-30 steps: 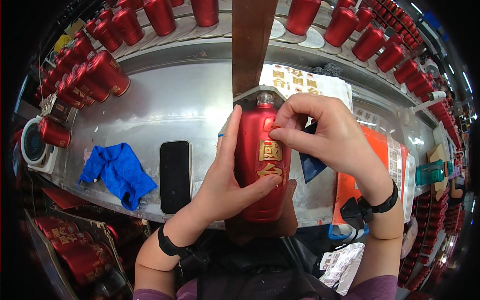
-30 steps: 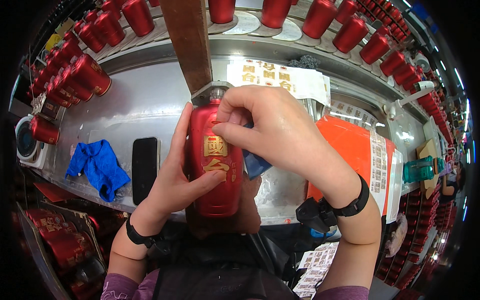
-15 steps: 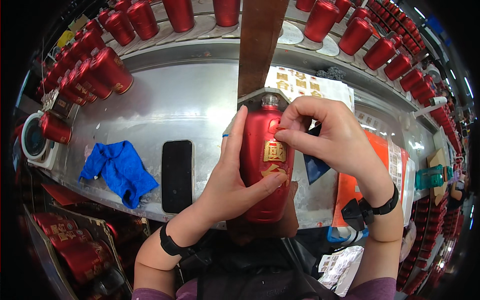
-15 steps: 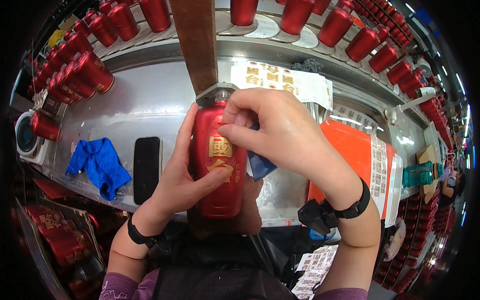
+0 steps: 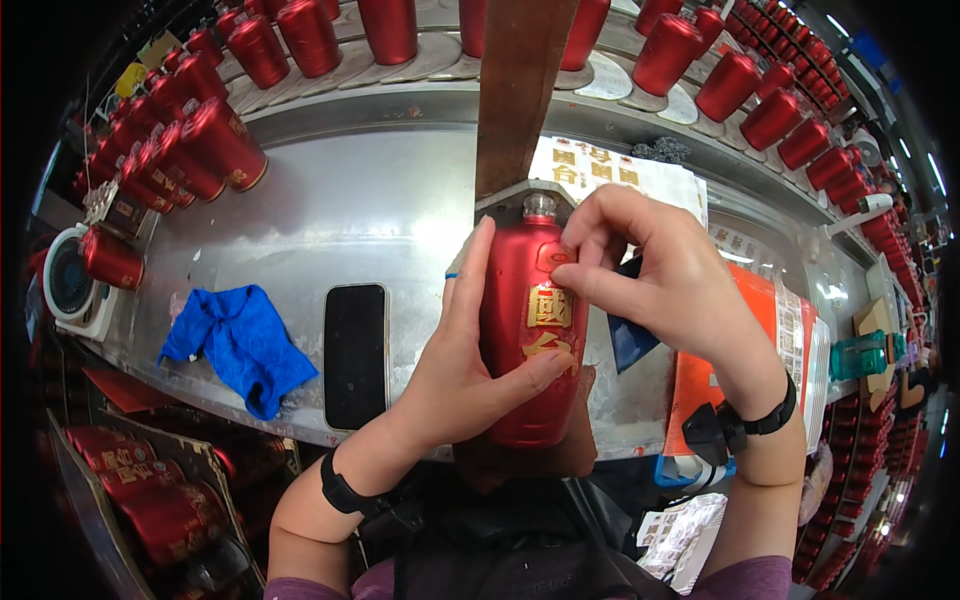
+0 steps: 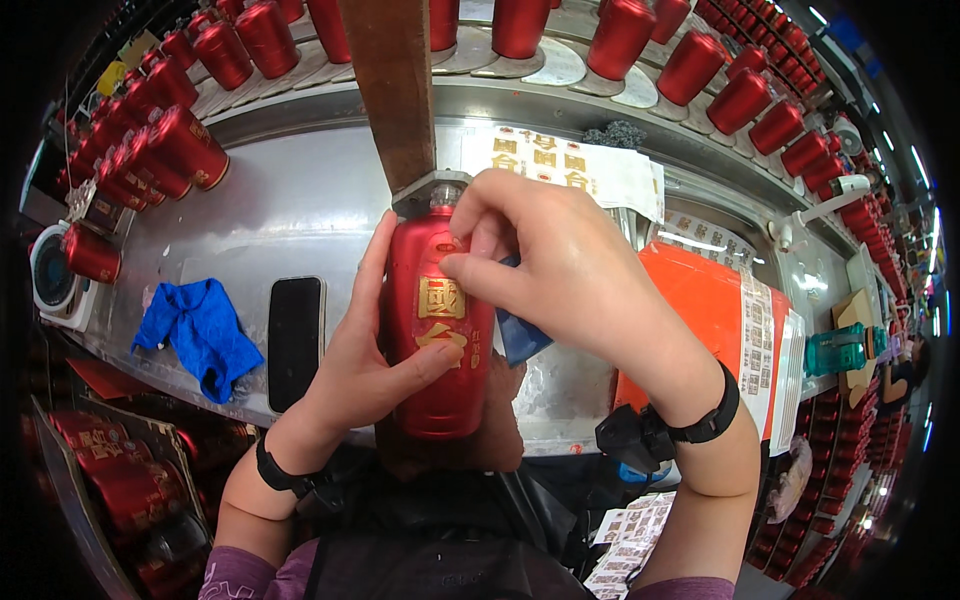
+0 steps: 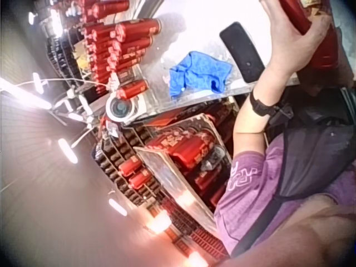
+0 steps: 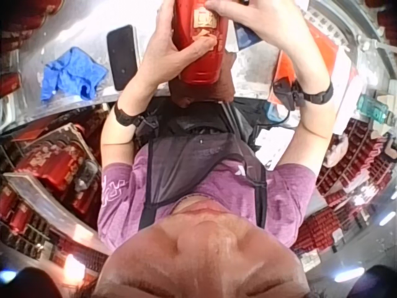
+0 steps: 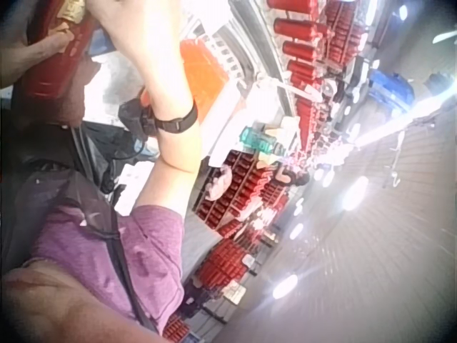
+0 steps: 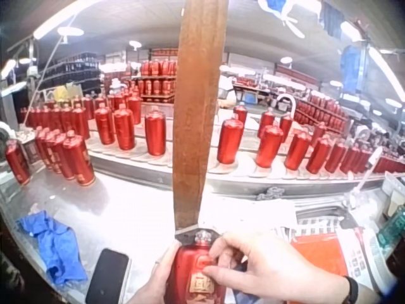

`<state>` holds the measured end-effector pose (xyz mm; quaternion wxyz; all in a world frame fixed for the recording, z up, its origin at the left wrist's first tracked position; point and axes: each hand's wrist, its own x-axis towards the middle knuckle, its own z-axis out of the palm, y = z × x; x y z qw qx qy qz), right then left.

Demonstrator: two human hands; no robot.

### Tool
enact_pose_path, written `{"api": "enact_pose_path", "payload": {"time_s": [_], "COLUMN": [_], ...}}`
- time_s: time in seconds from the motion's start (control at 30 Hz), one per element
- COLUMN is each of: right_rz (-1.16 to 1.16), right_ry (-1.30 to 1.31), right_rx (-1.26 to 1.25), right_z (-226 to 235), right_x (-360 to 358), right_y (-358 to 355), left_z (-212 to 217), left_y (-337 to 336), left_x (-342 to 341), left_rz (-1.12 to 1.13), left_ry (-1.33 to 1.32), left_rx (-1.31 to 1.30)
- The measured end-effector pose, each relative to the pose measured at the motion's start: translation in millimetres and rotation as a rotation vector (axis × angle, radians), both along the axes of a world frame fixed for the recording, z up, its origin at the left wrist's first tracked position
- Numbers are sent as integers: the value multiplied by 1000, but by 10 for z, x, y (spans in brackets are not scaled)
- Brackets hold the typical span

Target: Applying decorative labels and smoothing them onto red metal bottles on a production line.

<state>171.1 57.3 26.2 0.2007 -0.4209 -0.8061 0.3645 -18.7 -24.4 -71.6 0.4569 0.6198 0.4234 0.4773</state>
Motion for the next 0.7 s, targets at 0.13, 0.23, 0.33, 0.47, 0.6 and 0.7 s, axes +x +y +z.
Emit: {"api": "enact_pose_path", "payload": {"time_s": [0.13, 0.23, 0.33, 0.47, 0.6, 0.7], "right_rz": [-146, -210, -211, -224, -244, -243], "right_ry": [56, 139, 395, 432, 456, 443], "right_rx": [-8, -90, -347, -468, -519, -493], "right_z": [2, -167, -415, -525, -576, -599], "right_x": [54, 201, 297, 315, 319, 300], "right_y": [-24, -22, -137, -269, -208, -190], "left_z": [57, 104, 127, 119, 164, 186], "left_y": [-13, -6, -9, -3, 1, -11], "left_x": [7, 39, 61, 141, 229, 273], "left_rz": [-15, -38, -42, -36, -40, -13], "left_ry": [-40, -199, -362, -358, -357, -349], "left_rx": [-84, -158, -230, -253, -246, -237]}}
